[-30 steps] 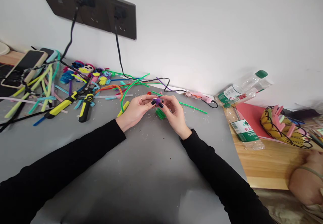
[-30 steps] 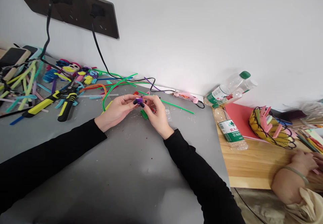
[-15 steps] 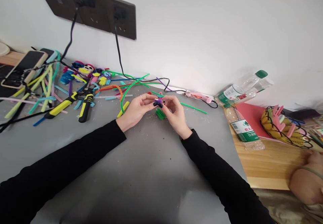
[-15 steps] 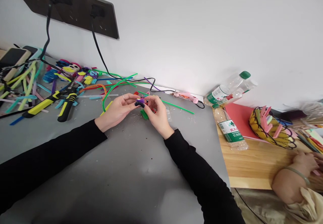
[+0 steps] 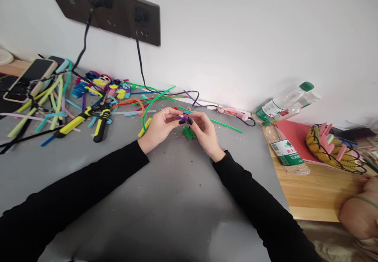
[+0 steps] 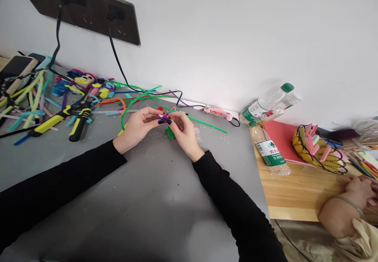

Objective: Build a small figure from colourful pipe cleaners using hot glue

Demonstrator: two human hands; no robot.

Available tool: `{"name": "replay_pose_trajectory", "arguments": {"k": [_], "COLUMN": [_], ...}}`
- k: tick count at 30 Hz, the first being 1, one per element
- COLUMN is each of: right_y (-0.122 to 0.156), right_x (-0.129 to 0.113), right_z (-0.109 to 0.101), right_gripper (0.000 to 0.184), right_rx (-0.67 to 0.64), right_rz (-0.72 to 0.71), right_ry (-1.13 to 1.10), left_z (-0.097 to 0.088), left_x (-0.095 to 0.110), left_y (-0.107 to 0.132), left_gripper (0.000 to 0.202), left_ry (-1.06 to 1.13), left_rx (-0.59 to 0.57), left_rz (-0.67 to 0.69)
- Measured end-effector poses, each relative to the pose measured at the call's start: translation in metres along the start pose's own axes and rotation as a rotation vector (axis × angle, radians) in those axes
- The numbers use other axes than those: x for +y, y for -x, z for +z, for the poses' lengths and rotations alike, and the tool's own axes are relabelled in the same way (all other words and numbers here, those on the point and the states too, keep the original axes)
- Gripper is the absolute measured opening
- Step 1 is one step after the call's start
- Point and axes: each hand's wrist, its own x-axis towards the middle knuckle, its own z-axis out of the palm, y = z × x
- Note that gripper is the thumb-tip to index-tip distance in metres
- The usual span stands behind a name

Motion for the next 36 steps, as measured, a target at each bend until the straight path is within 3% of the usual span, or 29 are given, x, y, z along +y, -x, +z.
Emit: {"name": "replay_pose_trajectory", "arguments": {"k": [5,9,15,28,31,36], "right_y": [0.002,0.003,0.004,0.004,0.005,0.004], "right_x": [-0.005,-0.005,0.001,-0.006,-0.006,-0.006], "right_z": [0.002,0.005,0.006,0.004,0.004,0.002], "right_gripper": [0.024,0.021,0.029,0.029,0.031,0.026], "right_rx": [0.019,0.011,0.025,-0.024,-0.024,-0.011], "right_rz": [-0.079,-0.082,-0.060,-0.071,-0.080,-0.121], "right_ry": [0.175,0.230,0.254,0.204,0.197,0.170], "left_z": [-0.001,0.000,0.000,-0.002,-0.002,-0.003], "left_x": [0.002,0.006,0.005,0.007,0.008,0.006], "left_y": [0.004,0.008,0.010,0.008,0.008,0.000], "left_gripper": [0.031,0.034,0.035,0.032,0.032,0.030], "left_ry": [-0.263,-0.525,-0.653,-0.558,-0.490,-0.123], "left_rx": [0.014,-0.024,-0.062,-0.045,-0.038,-0.025], "left_rz": [0.143,0.270,0.342,0.362,0.292,0.093]}}
